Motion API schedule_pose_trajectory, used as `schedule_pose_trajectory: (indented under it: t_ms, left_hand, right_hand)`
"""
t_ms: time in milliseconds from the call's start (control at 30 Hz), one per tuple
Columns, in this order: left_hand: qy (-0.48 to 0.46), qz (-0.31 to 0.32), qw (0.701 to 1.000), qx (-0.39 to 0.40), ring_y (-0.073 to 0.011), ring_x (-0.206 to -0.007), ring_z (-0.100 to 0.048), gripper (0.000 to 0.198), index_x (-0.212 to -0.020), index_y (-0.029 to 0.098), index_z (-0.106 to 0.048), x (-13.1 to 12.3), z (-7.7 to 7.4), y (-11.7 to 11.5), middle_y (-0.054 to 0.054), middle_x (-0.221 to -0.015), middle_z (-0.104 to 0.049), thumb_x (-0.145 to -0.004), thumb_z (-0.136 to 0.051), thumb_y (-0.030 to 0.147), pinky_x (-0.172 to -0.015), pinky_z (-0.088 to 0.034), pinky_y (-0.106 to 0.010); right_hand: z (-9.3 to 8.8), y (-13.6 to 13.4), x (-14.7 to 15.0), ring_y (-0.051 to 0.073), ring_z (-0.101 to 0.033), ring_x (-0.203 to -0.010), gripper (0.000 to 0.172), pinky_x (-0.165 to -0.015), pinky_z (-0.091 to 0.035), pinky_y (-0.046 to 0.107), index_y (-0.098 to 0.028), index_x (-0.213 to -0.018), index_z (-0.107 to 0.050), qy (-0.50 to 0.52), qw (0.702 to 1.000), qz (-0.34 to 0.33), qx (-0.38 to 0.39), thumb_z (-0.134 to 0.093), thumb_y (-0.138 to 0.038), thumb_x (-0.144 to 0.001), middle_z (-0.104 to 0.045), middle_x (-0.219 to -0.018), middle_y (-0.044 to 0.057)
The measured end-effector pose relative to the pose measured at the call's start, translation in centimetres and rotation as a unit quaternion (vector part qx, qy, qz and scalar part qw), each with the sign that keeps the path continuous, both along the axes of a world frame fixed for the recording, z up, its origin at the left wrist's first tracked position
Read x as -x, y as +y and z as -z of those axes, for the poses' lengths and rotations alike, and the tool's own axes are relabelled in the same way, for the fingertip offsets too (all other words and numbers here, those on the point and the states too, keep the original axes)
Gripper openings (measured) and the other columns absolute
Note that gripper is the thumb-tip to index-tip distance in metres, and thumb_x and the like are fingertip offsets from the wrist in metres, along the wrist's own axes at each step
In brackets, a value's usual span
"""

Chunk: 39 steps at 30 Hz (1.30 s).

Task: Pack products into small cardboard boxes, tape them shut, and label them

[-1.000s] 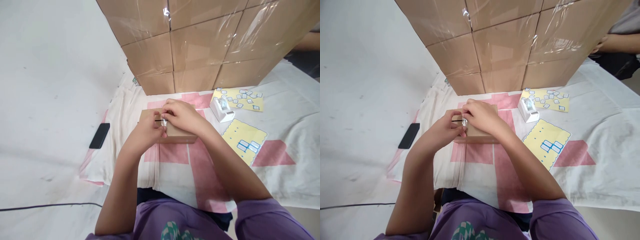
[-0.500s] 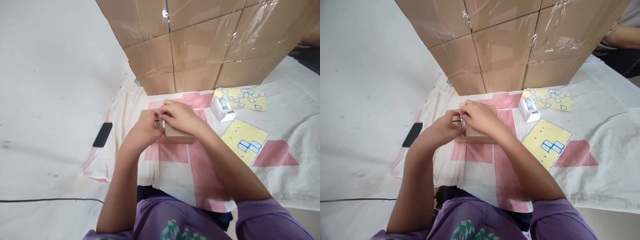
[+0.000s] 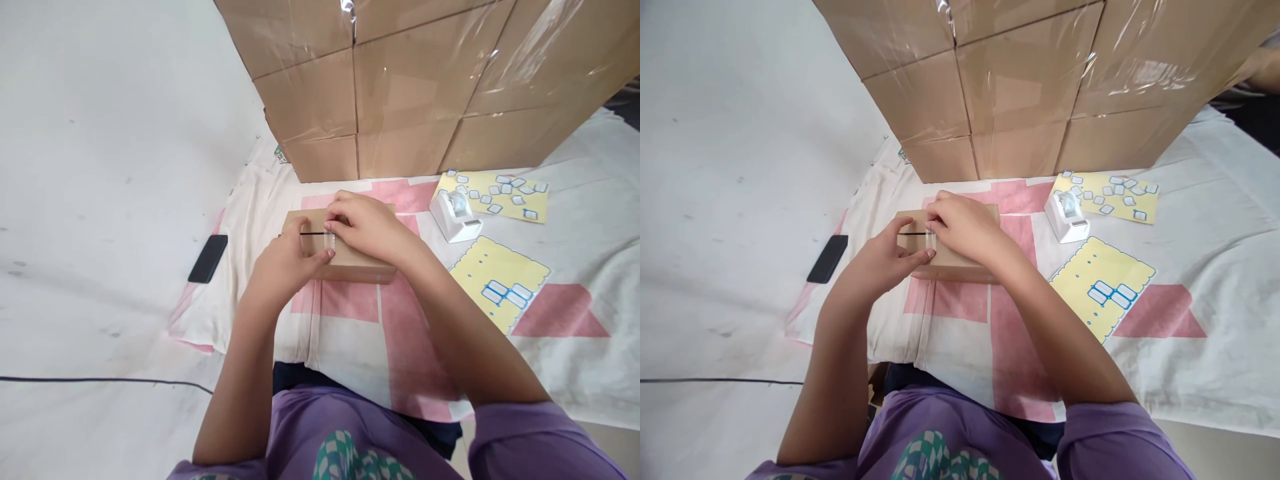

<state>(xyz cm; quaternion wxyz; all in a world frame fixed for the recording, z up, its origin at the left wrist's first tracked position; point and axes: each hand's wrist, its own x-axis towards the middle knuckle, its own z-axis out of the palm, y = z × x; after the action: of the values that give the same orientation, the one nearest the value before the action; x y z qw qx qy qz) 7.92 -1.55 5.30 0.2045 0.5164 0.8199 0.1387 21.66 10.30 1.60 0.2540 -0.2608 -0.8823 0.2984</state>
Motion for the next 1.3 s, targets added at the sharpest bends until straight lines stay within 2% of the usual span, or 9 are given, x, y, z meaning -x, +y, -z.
schedule_pose_trajectory:
  t_ms: [133, 233, 367, 633, 1000, 1300]
  left_hand:
    - [0.046, -0.002, 0.998, -0.046, -0.0261, -0.075, -0.065, 0.061, -0.146, 0.031, -0.04, -0.9, 1.1, -1.1, 0.002, -0.069, -0.065, -0.091, -0.055, 0.052, -0.061, -0.035, -0.032]
    - [0.082, 0.013, 0.995, -0.051, -0.0245, -0.07, -0.064, 0.051, -0.143, 0.035, -0.049, -1.3, 1.7, -1.5, 0.002, -0.063, -0.063, -0.095, -0.047, 0.053, -0.061, -0.034, -0.031]
    - [0.121, 0.026, 0.992, -0.041, -0.0262, -0.074, -0.064, 0.052, -0.141, 0.035, -0.056, -1.1, 1.9, -1.4, -0.003, -0.071, -0.068, -0.095, -0.043, 0.057, -0.064, -0.037, -0.032]
    - [0.106, 0.045, 0.992, -0.048, -0.0275, -0.078, -0.066, 0.053, -0.139, 0.032, -0.06, -0.6, 1.7, -1.2, -0.007, -0.081, -0.072, -0.095, -0.042, 0.057, -0.064, -0.04, -0.033]
    - [0.138, 0.061, 0.988, -0.028, -0.0318, -0.082, -0.068, 0.052, -0.138, 0.032, -0.06, -0.5, 1.6, -0.9, -0.01, -0.09, -0.075, -0.096, -0.039, 0.054, -0.063, -0.043, -0.037]
    - [0.135, 0.073, 0.988, -0.035, -0.0335, -0.085, -0.069, 0.053, -0.14, 0.031, -0.059, -0.5, 1.7, -0.9, -0.012, -0.092, -0.075, -0.097, -0.037, 0.054, -0.066, -0.045, -0.038]
  right_hand:
    - [0.1, 0.2, 0.1, 0.016, -0.054, -0.076, 0.022, -0.065, -0.031, 0.032, -0.019, -0.074, -0.066, 0.005, 1.0, 0.001, 0.004, -0.055, -0.02, -0.093, -0.062, -0.091, 0.003]
    - [0.0, 0.2, 0.2, 0.016, -0.055, -0.076, 0.022, -0.065, -0.032, 0.032, -0.019, -0.076, -0.068, 0.005, 1.0, 0.003, 0.006, -0.055, -0.02, -0.093, -0.063, -0.092, 0.003]
    - [-0.3, 0.1, 0.1, 0.017, -0.057, -0.08, 0.021, -0.065, -0.034, 0.031, -0.019, -0.077, -0.07, 0.003, 1.0, 0.01, 0.007, -0.056, -0.018, -0.093, -0.064, -0.093, 0.003]
    - [-0.3, 0.0, 0.1, 0.017, -0.056, -0.082, 0.021, -0.066, -0.035, 0.03, -0.019, -0.076, -0.069, -0.003, 1.0, 0.014, 0.011, -0.055, -0.018, -0.092, -0.063, -0.091, 0.003]
    - [-0.6, -0.1, 0.3, 0.015, -0.053, -0.072, 0.021, -0.063, -0.035, 0.03, -0.019, -0.071, -0.068, 0.0, 0.999, 0.029, 0.029, -0.058, -0.018, -0.089, -0.061, -0.087, 0.003]
    - [-0.5, 0.0, 0.2, 0.015, -0.056, -0.076, 0.019, -0.066, -0.039, 0.03, -0.018, -0.07, -0.065, -0.009, 0.999, 0.029, 0.022, -0.059, -0.019, -0.089, -0.062, -0.089, 0.002]
